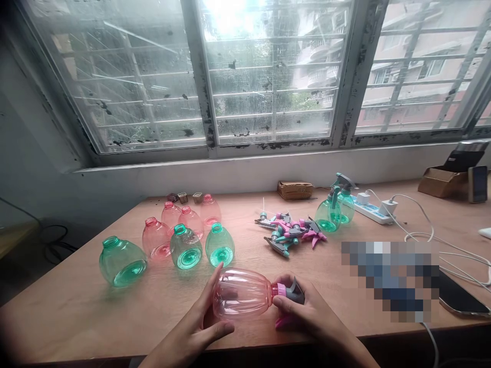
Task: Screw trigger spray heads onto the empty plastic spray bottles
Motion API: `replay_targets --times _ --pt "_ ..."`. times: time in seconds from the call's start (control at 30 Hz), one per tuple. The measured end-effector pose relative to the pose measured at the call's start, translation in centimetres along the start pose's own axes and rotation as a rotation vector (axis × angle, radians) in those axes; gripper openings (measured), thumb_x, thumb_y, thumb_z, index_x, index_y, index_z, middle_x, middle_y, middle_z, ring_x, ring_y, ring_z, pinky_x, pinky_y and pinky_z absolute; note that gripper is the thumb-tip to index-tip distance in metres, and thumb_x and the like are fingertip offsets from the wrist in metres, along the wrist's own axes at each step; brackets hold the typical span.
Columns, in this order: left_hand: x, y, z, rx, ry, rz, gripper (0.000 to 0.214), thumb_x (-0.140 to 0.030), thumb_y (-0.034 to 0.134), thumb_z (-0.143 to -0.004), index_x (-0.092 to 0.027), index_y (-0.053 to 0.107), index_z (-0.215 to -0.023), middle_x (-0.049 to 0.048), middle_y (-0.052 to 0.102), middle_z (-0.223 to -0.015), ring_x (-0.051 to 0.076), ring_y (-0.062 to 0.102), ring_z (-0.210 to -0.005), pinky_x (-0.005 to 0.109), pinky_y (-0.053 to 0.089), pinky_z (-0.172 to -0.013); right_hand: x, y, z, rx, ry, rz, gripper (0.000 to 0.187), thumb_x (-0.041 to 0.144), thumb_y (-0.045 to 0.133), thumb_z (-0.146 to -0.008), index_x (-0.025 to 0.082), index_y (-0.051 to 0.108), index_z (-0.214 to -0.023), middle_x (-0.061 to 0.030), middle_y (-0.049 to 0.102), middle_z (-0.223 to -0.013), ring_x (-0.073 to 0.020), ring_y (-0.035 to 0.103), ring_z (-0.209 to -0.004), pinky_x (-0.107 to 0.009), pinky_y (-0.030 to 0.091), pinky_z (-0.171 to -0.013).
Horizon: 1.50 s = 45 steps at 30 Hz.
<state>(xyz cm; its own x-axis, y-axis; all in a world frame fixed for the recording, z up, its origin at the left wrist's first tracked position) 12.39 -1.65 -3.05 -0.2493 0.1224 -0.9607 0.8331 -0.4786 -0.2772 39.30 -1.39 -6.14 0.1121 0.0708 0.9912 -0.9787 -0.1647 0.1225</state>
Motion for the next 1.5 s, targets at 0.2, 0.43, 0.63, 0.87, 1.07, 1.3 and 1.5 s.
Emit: replay_targets --times 0.2,0.43,0.63,0.87,1.07,1.3,1.5 --pt "0.16 0.11 -0.60 -0.040 0.016 0.113 0.102 -0.033 0.078 -0.085 -0.031 0.013 -0.162 0.0070 0.035 -0.163 0.033 0.032 -0.149 0.044 0.026 -0.124 0.26 0.11 0.06 0.003 -0.025 0.015 0.045 0.051 0.086 -0.073 0.019 0.066 -0.098 0.0010 0.065 -0.075 -0.0183 0.061 -0.067 -0.030 0.060 -0.059" --pt "0.59 0.01 -0.80 -0.042 0.038 0.132 0.107 -0.038 0.085 -0.079 -0.033 0.017 -0.162 0.0084 0.048 -0.154 0.034 0.049 -0.135 0.047 0.033 -0.120 0.28 0.22 0.08 0.014 -0.006 0.017 0.046 0.053 0.084 -0.074 0.018 0.064 -0.098 0.0020 0.066 -0.069 -0.0180 0.062 -0.063 -0.032 0.060 -0.059" --pt "0.65 -0.10 -0.44 -0.109 0.051 -0.039 0.097 -0.031 0.078 -0.086 -0.031 0.018 -0.162 0.0045 0.029 -0.168 0.034 0.019 -0.154 0.045 0.013 -0.129 -0.18 -0.06 -0.06 0.045 -0.013 0.025 0.044 0.053 0.082 -0.077 0.017 0.063 -0.095 0.0018 0.067 -0.065 -0.0162 0.062 -0.059 -0.030 0.057 -0.057" --pt "0.67 -0.04 -0.47 -0.089 -0.013 -0.040 0.106 -0.037 0.082 -0.080 -0.025 0.017 -0.162 0.0066 0.020 -0.171 0.035 0.013 -0.157 0.048 0.009 -0.129 0.18 0.05 0.13 0.045 -0.008 0.056 0.043 0.054 0.082 -0.077 0.018 0.064 -0.092 0.0025 0.066 -0.064 -0.0167 0.062 -0.059 -0.029 0.056 -0.057" --pt "0.55 0.00 -0.62 -0.075 0.002 -0.019 0.105 -0.036 0.085 -0.078 -0.026 0.022 -0.162 0.0067 0.028 -0.168 0.036 0.020 -0.155 0.047 0.011 -0.129 0.04 -0.08 0.08 0.030 -0.020 0.051 0.043 0.053 0.083 -0.076 0.018 0.064 -0.093 0.0026 0.067 -0.065 -0.0161 0.062 -0.058 -0.027 0.053 -0.056" --pt "0.17 -0.01 -0.28 -0.057 0.025 -0.022 0.110 -0.030 0.085 -0.077 -0.029 0.015 -0.162 0.0060 0.027 -0.168 0.035 0.017 -0.155 0.046 0.012 -0.129 -0.18 -0.10 -0.03 0.044 -0.014 0.019 0.042 0.052 0.083 -0.077 0.018 0.064 -0.093 0.0019 0.069 -0.063 -0.0173 0.064 -0.056 -0.027 0.052 -0.055" --pt "-0.01 -0.12 -0.36 -0.025 -0.011 0.040 0.109 -0.033 0.080 -0.081 -0.023 0.010 -0.163 0.0069 0.025 -0.168 0.033 0.011 -0.156 0.044 0.011 -0.129 -0.27 -0.09 -0.03 0.042 -0.009 -0.001 0.042 0.052 0.083 -0.077 0.018 0.063 -0.093 0.0019 0.069 -0.063 -0.0170 0.063 -0.057 -0.028 0.055 -0.055"
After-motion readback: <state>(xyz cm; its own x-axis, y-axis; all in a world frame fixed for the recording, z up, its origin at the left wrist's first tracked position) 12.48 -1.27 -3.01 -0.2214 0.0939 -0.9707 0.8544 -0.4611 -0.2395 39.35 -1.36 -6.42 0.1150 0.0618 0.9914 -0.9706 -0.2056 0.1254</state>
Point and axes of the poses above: each hand's wrist, its own z-axis away from the middle knuckle, its own y-axis out of the palm, x = y × z, the point moved 2 cm from there along -z, towards the middle knuckle
